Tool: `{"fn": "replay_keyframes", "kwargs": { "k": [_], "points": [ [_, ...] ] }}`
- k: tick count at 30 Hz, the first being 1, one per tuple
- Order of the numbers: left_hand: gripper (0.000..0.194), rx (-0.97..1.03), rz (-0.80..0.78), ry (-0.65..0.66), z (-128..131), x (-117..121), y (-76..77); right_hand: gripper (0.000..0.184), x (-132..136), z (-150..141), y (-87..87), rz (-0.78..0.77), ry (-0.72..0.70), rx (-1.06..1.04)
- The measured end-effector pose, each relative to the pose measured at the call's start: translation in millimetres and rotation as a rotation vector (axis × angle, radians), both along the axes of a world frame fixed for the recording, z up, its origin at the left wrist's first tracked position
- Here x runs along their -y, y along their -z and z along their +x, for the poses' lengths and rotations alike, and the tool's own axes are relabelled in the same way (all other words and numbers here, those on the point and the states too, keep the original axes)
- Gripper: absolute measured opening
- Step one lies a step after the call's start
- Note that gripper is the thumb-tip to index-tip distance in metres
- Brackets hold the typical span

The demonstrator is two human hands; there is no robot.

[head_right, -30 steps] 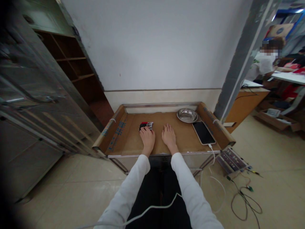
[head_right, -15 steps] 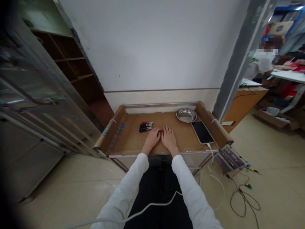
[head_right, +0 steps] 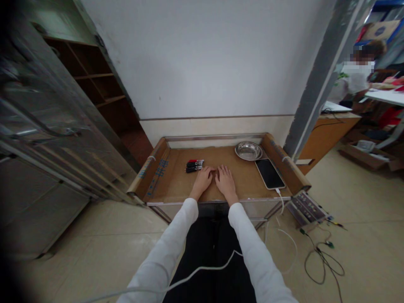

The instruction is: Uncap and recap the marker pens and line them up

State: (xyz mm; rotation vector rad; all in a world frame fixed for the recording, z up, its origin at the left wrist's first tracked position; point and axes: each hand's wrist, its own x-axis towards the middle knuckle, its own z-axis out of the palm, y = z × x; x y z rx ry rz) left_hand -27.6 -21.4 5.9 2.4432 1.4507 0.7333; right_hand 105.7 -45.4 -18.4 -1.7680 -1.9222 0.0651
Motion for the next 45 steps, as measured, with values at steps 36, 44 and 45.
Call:
{"fn": "replay_keyframes", "kwargs": {
  "k": [36,44,45],
  "points": [
    [0.016,0.001,-0.044,-0.309,-70.3,21.2,-20.7,0.023,-21.3,-3.1,-30.5,-0.142,-0.22,-0.63],
    [0.021,0.539,-0.093,-0.076,-21.3,-12.1,-42.0,0.01,-39.9,14.7,-26.5,-0.458,-0.193,-1.479],
    [0.026,0.57,-0.087,-0.063,-15.9,-17.2,-46.3,0.01,-40.1,18.1,-26.3,-0.474,-0.213,-1.542]
  ]
}}
